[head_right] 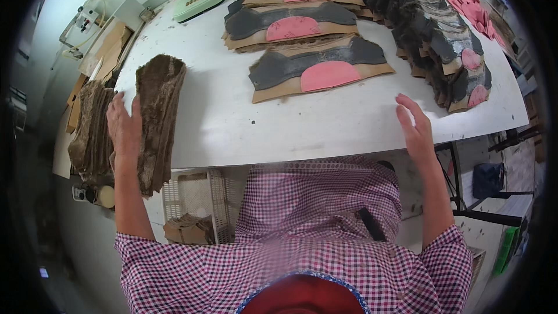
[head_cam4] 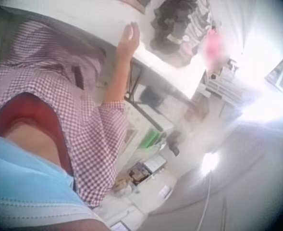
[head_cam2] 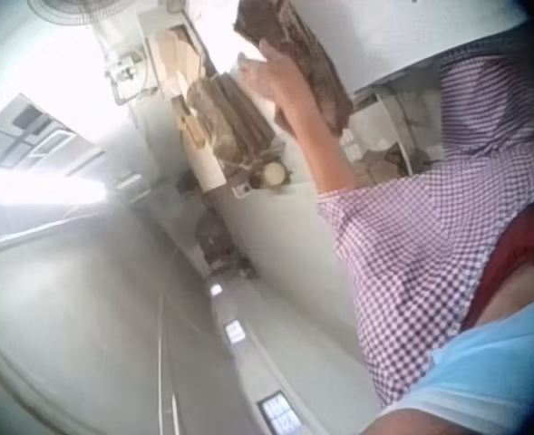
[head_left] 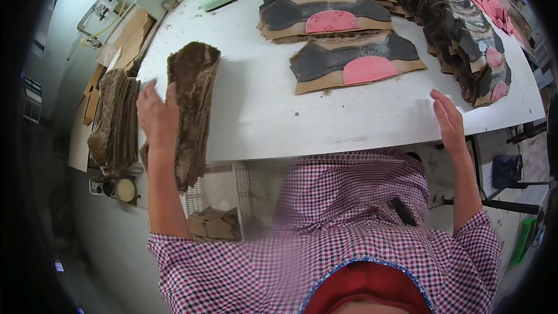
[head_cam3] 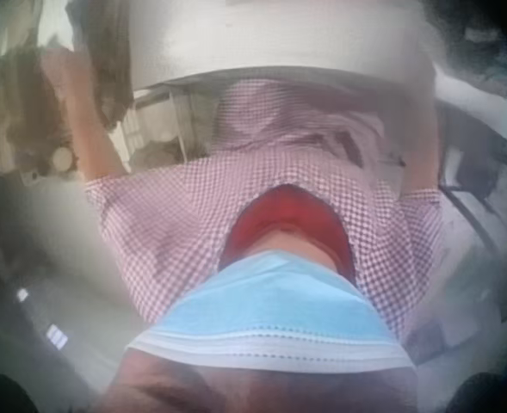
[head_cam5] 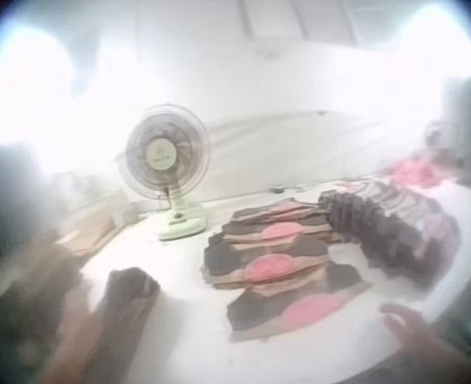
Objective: The person repeatedly picks up individual fabric pieces from a table, turns them over to inspect both sides, and places them back down. The person handles the pieces one at a time, examining the edges and surfaces before returning them to the pile.
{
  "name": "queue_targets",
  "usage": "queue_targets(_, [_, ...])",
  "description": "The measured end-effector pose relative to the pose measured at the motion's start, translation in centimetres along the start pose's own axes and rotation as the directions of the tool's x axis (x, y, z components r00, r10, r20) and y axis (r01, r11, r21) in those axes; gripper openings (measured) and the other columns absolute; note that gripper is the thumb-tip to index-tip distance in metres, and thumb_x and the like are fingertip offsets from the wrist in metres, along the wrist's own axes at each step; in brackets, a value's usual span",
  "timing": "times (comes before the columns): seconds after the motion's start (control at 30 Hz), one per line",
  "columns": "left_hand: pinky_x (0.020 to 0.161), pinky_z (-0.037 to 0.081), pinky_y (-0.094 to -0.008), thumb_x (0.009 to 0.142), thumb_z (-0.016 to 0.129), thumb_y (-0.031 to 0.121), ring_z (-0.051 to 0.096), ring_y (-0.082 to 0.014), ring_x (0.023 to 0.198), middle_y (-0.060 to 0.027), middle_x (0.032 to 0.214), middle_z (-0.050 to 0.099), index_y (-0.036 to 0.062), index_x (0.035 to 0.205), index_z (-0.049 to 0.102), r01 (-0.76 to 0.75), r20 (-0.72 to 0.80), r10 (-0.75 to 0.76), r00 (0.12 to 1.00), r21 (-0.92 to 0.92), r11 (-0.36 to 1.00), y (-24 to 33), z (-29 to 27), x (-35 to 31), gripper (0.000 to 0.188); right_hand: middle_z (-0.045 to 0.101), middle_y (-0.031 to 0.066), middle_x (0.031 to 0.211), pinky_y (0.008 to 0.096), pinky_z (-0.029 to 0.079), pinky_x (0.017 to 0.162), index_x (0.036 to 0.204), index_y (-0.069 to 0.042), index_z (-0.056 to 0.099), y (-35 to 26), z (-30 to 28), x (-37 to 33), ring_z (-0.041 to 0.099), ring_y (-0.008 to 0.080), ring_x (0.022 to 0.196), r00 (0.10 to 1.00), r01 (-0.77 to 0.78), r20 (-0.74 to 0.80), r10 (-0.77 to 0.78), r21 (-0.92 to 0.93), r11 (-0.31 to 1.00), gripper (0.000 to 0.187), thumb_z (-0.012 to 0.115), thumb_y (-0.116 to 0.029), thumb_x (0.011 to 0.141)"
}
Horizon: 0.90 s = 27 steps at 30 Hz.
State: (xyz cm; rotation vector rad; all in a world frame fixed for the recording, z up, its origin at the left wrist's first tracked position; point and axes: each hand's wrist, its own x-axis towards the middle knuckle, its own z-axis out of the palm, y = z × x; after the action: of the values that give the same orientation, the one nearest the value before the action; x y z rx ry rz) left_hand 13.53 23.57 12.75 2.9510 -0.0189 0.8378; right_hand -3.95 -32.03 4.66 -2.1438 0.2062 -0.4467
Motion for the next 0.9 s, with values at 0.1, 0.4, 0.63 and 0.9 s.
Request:
queue_targets(0.1, [0.095,0.047,-0.0396,0.096,0.058,0.029,0.057,-0.0316,0.108,-0.0178,0.115,0.060,-0.0024,0.121,0.056,0.046,0.167,0.105,0.980,-0.709,0.704,7.5,1.2,0.6,0.040,0.063,0.0126,0.121,0.0295,0.041,0.099,0.120,0.003,0.060,-4.7,3.1,1.8,0.057,0.0205,0.115,0.993,0.088,0.076,-0.091,0.039,0.995,0.035,0.055,-0.024,0.098])
queue_targets(0.4, [0.081,0.050,-0.0397,0.082,0.073,0.025,0.063,-0.0348,0.096,-0.0199,0.102,0.067,-0.0002,0.101,0.061,0.014,0.251,0.326,0.912,-0.810,0.586,22.2,12.1,1.4,0.034,0.064,0.0061,0.108,0.0274,0.045,0.089,0.117,0.002,0.062,-5.8,12.9,8.9,0.058,0.0140,0.100,0.973,-0.195,0.183,0.140,0.331,0.923,0.041,0.053,-0.034,0.099])
queue_targets(0.63, [0.071,0.052,-0.0384,0.076,0.065,0.004,0.064,-0.0294,0.085,-0.0110,0.098,0.065,0.0062,0.085,0.057,-0.718,-0.442,0.650,0.618,-0.654,0.238,26.6,-0.3,-5.9,0.012,0.064,0.0058,0.103,0.0294,0.047,0.086,0.112,0.000,0.063,-10.2,7.6,4.8,0.059,0.0140,0.094,0.939,-0.339,0.246,0.240,0.774,0.535,0.044,0.058,-0.040,0.095])
queue_targets(0.9, [0.111,0.031,-0.0415,0.102,0.038,0.045,0.048,-0.0310,0.126,-0.0227,0.135,0.049,-0.0015,0.139,0.041,0.079,0.060,0.348,0.935,-0.996,-0.041,25.0,-0.4,-10.9,0.059,0.066,0.0090,0.104,0.0291,0.050,0.084,0.117,0.006,0.060,-10.9,3.1,0.5,0.061,0.0143,0.094,0.958,-0.222,0.286,0.017,0.703,0.676,0.037,0.062,-0.015,0.087])
